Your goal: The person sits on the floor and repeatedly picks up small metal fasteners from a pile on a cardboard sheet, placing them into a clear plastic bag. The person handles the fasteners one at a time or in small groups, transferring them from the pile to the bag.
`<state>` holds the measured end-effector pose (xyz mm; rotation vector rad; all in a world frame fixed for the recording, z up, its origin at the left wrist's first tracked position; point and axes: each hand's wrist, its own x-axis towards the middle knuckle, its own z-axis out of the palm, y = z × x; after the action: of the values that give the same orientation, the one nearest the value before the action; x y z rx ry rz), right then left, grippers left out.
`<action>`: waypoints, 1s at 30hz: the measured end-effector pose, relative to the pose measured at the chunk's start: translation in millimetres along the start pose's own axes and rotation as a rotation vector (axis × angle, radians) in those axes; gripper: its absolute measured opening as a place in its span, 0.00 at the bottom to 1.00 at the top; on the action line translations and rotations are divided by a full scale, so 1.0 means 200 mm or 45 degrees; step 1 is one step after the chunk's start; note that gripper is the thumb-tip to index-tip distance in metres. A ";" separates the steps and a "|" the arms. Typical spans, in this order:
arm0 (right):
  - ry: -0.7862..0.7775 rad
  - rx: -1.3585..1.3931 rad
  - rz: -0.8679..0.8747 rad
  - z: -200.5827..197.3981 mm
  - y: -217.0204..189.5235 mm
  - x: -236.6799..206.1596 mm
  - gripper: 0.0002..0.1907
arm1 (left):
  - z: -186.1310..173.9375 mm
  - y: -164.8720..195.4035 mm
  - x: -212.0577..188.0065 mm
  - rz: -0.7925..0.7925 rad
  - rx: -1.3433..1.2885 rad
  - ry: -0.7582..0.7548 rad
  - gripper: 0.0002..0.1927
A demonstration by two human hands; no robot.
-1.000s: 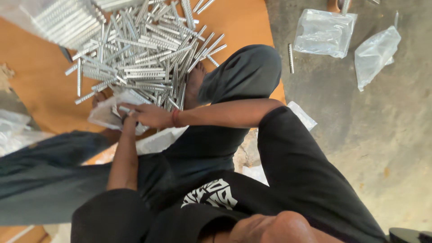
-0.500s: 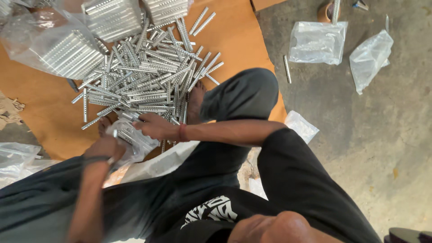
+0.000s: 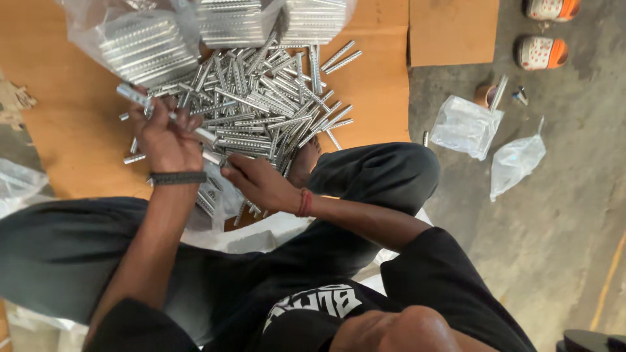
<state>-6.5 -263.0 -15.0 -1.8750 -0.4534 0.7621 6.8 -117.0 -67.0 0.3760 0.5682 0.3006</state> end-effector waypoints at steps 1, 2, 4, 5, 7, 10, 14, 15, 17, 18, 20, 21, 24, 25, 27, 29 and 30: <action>0.022 0.042 0.006 0.00 -0.02 0.01 0.12 | 0.02 0.01 0.00 0.016 0.016 0.016 0.11; 0.049 0.091 0.012 0.01 -0.03 0.02 0.12 | 0.03 0.03 0.01 0.031 0.039 0.031 0.11; 0.109 0.184 0.039 0.03 -0.06 0.02 0.13 | 0.07 0.06 0.00 0.100 0.086 0.026 0.12; 0.140 0.222 0.059 0.03 -0.07 0.01 0.13 | 0.08 0.07 0.00 0.156 0.105 0.007 0.13; 0.152 0.246 0.048 0.03 -0.10 -0.01 0.13 | 0.10 0.06 -0.02 0.199 0.162 0.008 0.14; 0.149 0.128 -0.067 0.04 -0.12 -0.04 0.13 | 0.09 0.03 -0.06 0.167 0.198 0.015 0.15; 0.198 -0.035 -0.206 0.05 -0.12 -0.06 0.12 | 0.04 -0.02 -0.03 0.154 0.016 -0.019 0.14; 0.178 -0.037 -0.235 0.05 -0.12 -0.07 0.12 | 0.03 -0.03 -0.01 0.168 -0.045 -0.005 0.13; 0.171 0.046 -0.215 0.06 -0.11 -0.07 0.13 | 0.01 -0.04 0.04 0.199 -0.110 -0.075 0.12; 0.169 0.083 -0.202 0.06 -0.10 -0.07 0.13 | 0.01 -0.04 0.06 0.211 -0.144 -0.114 0.12; 0.176 0.150 -0.188 0.07 -0.09 -0.08 0.12 | 0.00 -0.05 0.08 0.223 -0.138 -0.136 0.11; 0.187 0.178 -0.177 0.07 -0.08 -0.08 0.11 | 0.01 -0.05 0.08 0.221 -0.138 -0.152 0.11; 0.206 0.367 -0.114 0.07 -0.07 -0.10 0.10 | 0.03 -0.06 0.04 0.263 -0.116 -0.238 0.10; 0.203 0.368 -0.117 0.07 -0.07 -0.10 0.10 | 0.04 -0.05 0.03 0.235 -0.114 -0.280 0.10; 0.200 0.368 -0.119 0.06 -0.06 -0.11 0.10 | 0.06 -0.04 -0.01 0.174 -0.112 -0.364 0.10; 0.189 0.402 -0.135 0.05 -0.05 -0.12 0.10 | 0.08 -0.02 -0.05 0.166 -0.075 -0.477 0.09; 0.183 0.417 -0.144 0.05 -0.05 -0.13 0.10 | 0.09 -0.01 -0.06 0.163 -0.058 -0.534 0.09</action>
<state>-30.9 -268.1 -0.7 -1.5716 -0.3188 0.5828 8.2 -128.7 -48.6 0.4182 0.1261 0.3454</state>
